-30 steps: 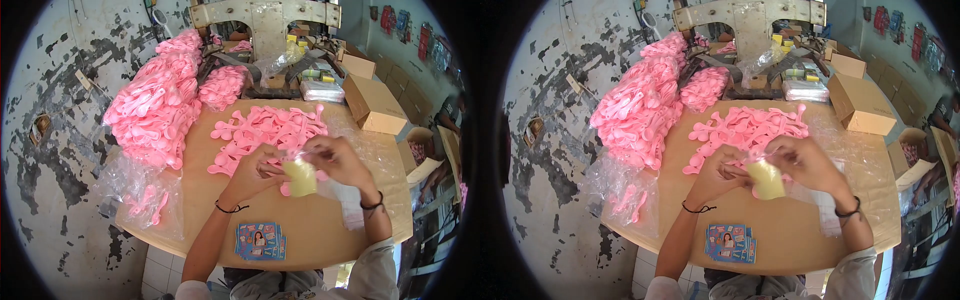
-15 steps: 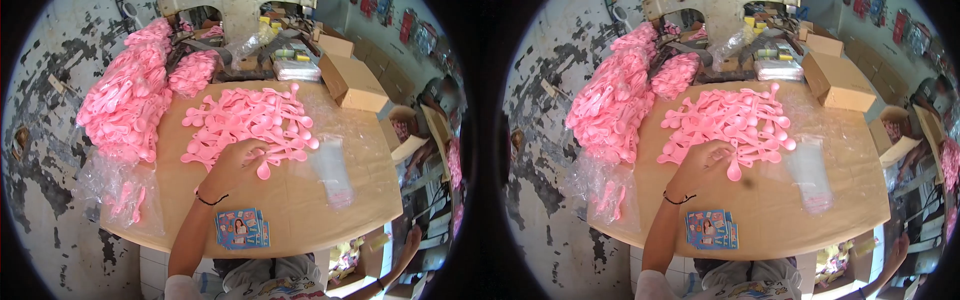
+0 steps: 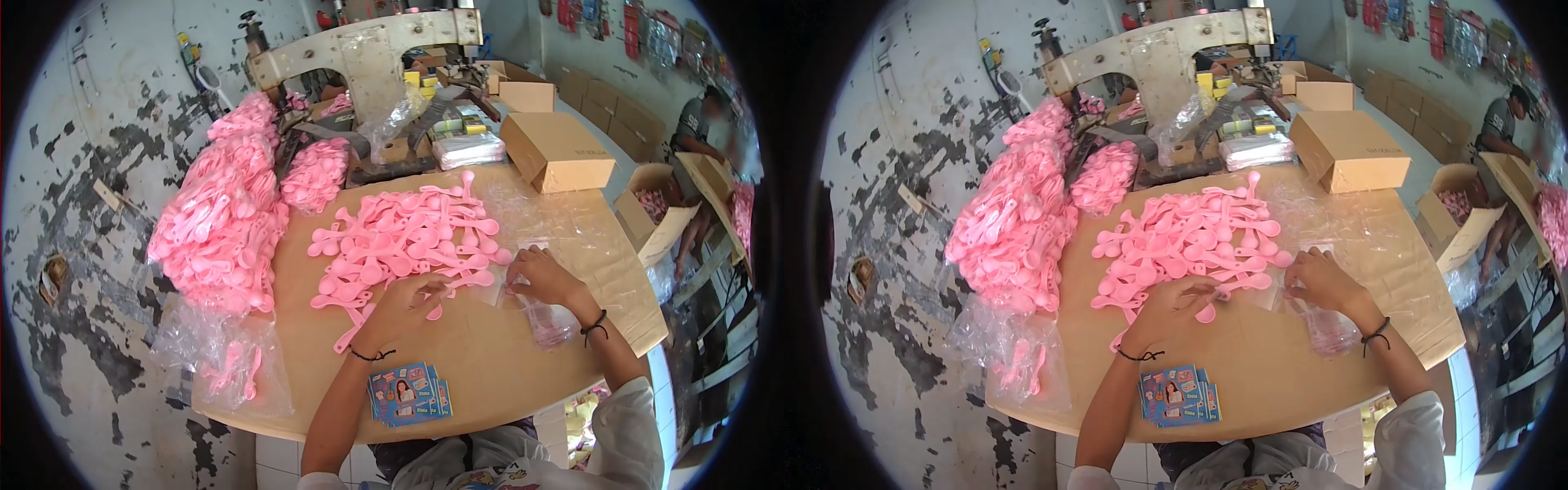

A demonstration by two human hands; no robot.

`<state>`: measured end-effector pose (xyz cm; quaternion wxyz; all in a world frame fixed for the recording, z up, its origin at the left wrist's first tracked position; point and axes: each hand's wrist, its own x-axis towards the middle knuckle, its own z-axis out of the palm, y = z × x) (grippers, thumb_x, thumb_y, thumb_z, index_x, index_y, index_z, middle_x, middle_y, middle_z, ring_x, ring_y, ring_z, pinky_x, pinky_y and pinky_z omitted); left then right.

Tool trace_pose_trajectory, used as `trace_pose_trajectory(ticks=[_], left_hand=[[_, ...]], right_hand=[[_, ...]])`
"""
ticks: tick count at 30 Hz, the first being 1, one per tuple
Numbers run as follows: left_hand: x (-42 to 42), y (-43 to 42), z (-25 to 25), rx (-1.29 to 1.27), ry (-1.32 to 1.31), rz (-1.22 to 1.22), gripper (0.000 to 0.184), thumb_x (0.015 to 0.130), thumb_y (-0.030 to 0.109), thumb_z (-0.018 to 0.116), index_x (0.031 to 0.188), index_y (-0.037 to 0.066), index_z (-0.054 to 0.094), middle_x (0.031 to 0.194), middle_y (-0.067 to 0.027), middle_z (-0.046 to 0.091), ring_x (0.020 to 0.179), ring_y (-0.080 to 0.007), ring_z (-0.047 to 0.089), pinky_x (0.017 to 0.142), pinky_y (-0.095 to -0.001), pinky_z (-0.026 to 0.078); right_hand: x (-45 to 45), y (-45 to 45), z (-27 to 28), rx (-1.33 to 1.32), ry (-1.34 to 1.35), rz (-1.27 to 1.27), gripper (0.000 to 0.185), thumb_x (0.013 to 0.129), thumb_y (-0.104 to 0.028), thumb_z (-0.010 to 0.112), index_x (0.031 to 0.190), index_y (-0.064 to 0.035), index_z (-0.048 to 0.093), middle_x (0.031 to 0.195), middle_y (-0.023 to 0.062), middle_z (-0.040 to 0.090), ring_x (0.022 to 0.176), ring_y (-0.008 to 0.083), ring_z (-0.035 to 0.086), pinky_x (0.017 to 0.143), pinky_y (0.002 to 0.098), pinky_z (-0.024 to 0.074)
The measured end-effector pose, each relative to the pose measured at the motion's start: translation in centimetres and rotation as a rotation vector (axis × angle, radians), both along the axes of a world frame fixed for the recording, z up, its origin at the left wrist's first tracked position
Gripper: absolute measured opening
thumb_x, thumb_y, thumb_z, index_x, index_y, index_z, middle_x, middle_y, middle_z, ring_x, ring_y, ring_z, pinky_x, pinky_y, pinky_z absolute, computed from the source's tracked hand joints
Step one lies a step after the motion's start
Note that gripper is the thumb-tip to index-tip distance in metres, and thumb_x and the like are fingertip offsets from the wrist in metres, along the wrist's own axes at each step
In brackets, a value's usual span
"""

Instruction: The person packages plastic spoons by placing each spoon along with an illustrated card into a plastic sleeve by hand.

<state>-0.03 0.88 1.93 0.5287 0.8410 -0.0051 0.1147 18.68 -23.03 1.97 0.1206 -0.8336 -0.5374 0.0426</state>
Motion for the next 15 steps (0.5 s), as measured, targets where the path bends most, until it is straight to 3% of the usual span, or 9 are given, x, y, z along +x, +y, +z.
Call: trace_pose_trajectory(ticks=[3, 5, 6, 9, 12, 15], left_hand=[[0.5, 0.6, -1.4, -0.274, -0.033, 0.017, 0.037, 0.096, 0.029, 0.057, 0.111, -0.004, 0.062, 0.102, -0.0137, 0.068, 0.087, -0.0188, 0.067, 0.081, -0.0287, 0.052], [0.9, 1.5, -1.7, -0.402, 0.02, 0.047, 0.044, 0.099, 0.038, 0.052, 0.11, -0.004, 0.061, 0.101, -0.0144, 0.068, 0.085, -0.0202, 0.067, 0.08, -0.0296, 0.053], [0.6, 1.3, -0.4, -0.421, 0.112, 0.06, 0.075, 0.095, 0.064, 0.035, 0.109, -0.005, 0.06, 0.101, -0.0164, 0.067, 0.082, -0.0238, 0.067, 0.08, -0.0338, 0.054], [-0.6, 2.4, 0.7, -0.888, 0.496, -0.269, 0.102, 0.082, 0.083, 0.018, 0.113, -0.006, 0.058, 0.11, -0.0177, 0.065, 0.089, -0.0274, 0.066, 0.082, -0.0387, 0.054], [-2.1, 0.0, 1.4, -1.099, 0.327, -0.492, 0.12, 0.071, 0.091, 0.008, 0.123, -0.006, 0.054, 0.12, -0.0181, 0.06, 0.1, -0.0307, 0.064, 0.088, -0.0404, 0.052], [-2.2, 1.0, 1.1, -1.095, -0.079, -0.514, 0.103, 0.084, 0.081, 0.021, 0.135, -0.005, 0.045, 0.122, -0.0148, 0.059, 0.112, -0.0251, 0.06, 0.094, -0.0389, 0.05]], right_hand=[[-0.5, 0.9, 2.0, 0.078, -0.024, 0.034, 0.011, 0.08, -0.018, 0.071, 0.088, -0.0124, 0.066, 0.095, 0.0076, 0.06, 0.096, 0.0294, 0.053, 0.09, 0.0424, 0.042], [-2.2, 2.4, 5.0, 0.281, -0.042, 0.116, 0.011, 0.078, -0.014, 0.072, 0.086, -0.0106, 0.066, 0.09, 0.0072, 0.061, 0.089, 0.0284, 0.056, 0.084, 0.0398, 0.045], [-3.5, 3.3, 6.3, 0.387, -0.042, 0.159, 0.011, 0.077, -0.012, 0.073, 0.086, -0.0097, 0.066, 0.088, 0.0069, 0.061, 0.086, 0.028, 0.057, 0.08, 0.0385, 0.0465], [-7.3, 6.4, 8.3, 0.629, 0.009, 0.273, 0.015, 0.075, -0.009, 0.074, 0.086, -0.007, 0.065, 0.08, 0.0073, 0.061, 0.075, 0.0272, 0.058, 0.071, 0.0366, 0.0481], [-8.4, 9.6, 7.2, 0.825, -0.125, 0.452, 0.019, 0.069, -0.003, 0.072, 0.086, -0.0061, 0.065, 0.086, 0.0067, 0.065, 0.08, 0.0286, 0.063, 0.075, 0.0379, 0.0492], [-9.0, 11.5, 6.3, 0.932, -0.129, 0.469, 0.022, 0.067, 0.003, 0.068, 0.087, -0.0051, 0.064, 0.093, 0.0074, 0.067, 0.092, 0.0284, 0.064, 0.08, 0.038, 0.0488]])
